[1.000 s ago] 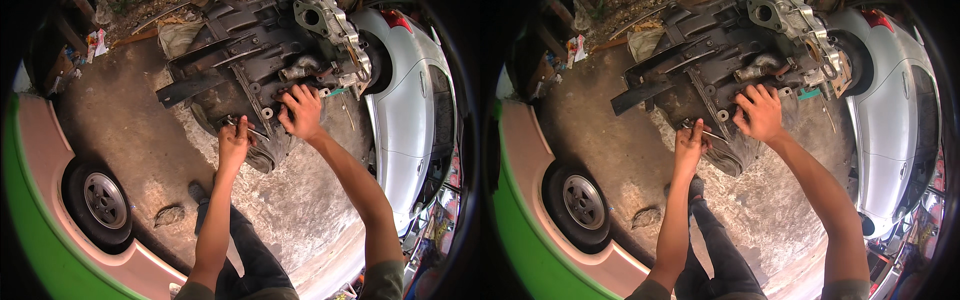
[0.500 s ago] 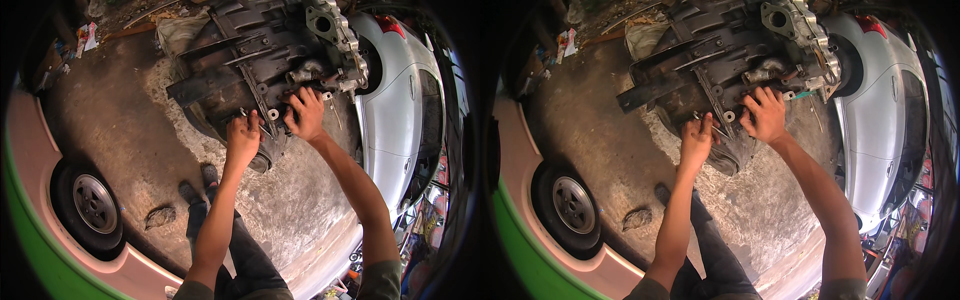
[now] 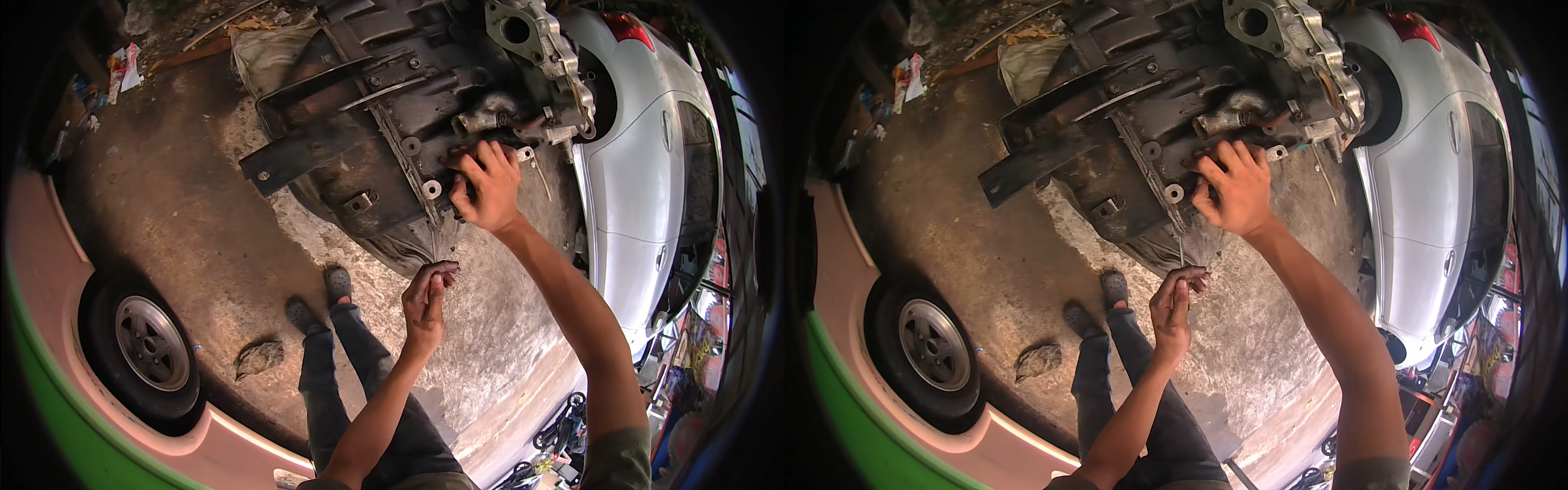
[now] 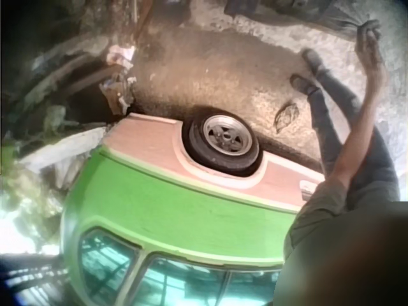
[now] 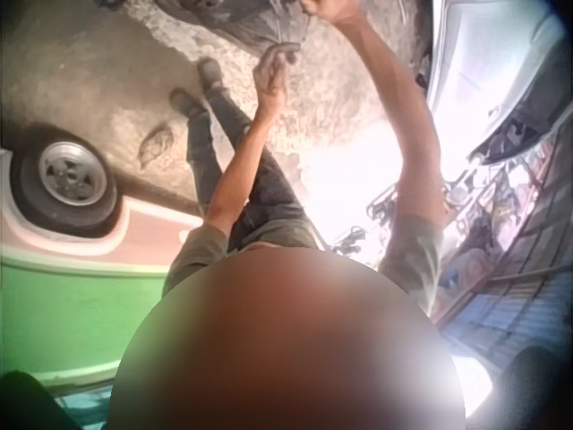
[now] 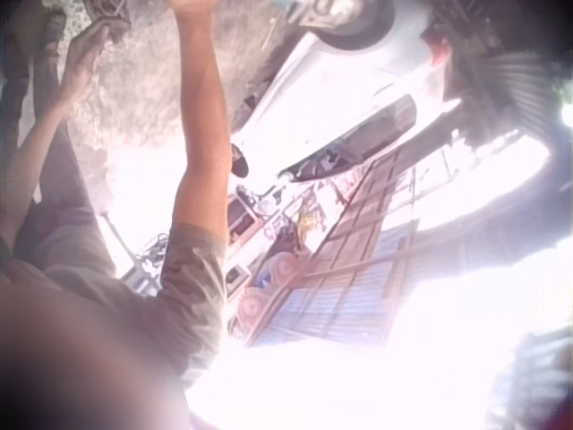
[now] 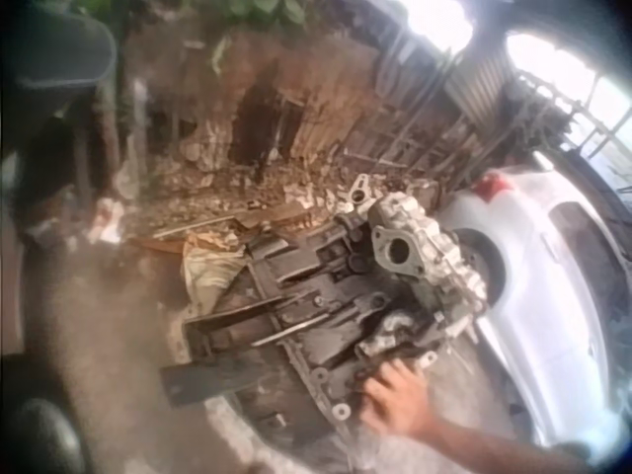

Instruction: The person uses a wrench to loosen and remove bolts from a car engine block resting on a cloth on the ground. They repeatedly insert the wrench, turn it, and remove bolts, placing them on a nearby cardboard box. The person continues this process across multiple bolt locations on the engine.

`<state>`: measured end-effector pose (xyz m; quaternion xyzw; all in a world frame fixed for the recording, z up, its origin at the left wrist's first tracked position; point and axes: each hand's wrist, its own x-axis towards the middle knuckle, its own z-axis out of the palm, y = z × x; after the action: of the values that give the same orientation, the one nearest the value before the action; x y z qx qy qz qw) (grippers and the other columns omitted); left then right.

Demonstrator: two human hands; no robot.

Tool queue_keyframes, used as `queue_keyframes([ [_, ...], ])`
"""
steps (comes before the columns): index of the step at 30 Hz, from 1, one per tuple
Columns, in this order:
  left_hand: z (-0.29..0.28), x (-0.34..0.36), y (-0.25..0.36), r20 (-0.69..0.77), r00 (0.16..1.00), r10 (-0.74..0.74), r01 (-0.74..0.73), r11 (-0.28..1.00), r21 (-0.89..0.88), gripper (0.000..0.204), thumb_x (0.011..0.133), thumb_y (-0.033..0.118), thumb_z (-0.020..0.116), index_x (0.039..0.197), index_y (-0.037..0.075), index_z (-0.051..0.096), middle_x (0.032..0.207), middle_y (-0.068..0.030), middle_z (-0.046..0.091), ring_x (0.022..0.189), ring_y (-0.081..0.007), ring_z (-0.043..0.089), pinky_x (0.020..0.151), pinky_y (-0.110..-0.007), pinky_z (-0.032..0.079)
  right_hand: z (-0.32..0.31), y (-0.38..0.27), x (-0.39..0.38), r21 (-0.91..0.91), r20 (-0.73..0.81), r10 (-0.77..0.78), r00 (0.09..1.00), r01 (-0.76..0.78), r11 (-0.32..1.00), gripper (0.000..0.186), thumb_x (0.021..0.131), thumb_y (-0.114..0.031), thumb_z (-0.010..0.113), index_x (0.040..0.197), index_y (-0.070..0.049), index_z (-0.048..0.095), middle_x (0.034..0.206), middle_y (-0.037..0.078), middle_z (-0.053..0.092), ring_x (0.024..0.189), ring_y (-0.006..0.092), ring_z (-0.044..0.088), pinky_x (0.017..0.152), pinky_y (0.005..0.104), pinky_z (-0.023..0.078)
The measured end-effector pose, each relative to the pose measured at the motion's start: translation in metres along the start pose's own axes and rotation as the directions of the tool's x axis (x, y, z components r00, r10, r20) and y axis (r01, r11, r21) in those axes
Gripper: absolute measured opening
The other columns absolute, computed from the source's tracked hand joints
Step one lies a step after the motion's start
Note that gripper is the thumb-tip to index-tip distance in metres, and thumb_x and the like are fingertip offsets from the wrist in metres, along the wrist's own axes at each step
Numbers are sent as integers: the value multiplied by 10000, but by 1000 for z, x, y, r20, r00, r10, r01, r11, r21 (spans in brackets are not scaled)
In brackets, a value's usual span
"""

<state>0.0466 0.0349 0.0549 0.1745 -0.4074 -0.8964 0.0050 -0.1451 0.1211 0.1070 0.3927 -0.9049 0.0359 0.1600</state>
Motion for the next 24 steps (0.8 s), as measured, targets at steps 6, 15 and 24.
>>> queue_keyframes([
  [6, -19, 24, -49, -31, 999, -27, 22, 987, -157, 237, 980, 6, 558, 1108, 71, 369, 898, -43, 496, 828, -126, 493, 819, -255, 440, 1, 0, 0, -1, 15, 16, 1000, -16, 1000, 294, 635, -225, 640, 917, -145, 639, 879, 57, 519, 827, 268, 528, 744, 403, 393],
  [15, -29, 78, -91, -60, 966, 252, -163, 772, 614, 434, 802, -158, 477, 1222, -90, 567, 1070, -299, 628, 924, -446, 639, 794, -437, 535, 2, 0, 0, 16, -2, 22, 1000, -22, 1000, 297, 635, -239, 639, 919, -153, 655, 867, 47, 533, 811, 262, 535, 749, 402, 393],
  [24, -36, 63, -79, 139, 937, 319, -308, 571, 761, 436, 756, -125, 493, 1192, -128, 478, 976, -318, 554, 914, -492, 581, 734, -543, 470, 4, 0, 1, 21, -31, 13, 999, -13, 1000, 293, 653, -237, 641, 938, -173, 663, 912, 16, 575, 844, 244, 549, 781, 393, 397],
])
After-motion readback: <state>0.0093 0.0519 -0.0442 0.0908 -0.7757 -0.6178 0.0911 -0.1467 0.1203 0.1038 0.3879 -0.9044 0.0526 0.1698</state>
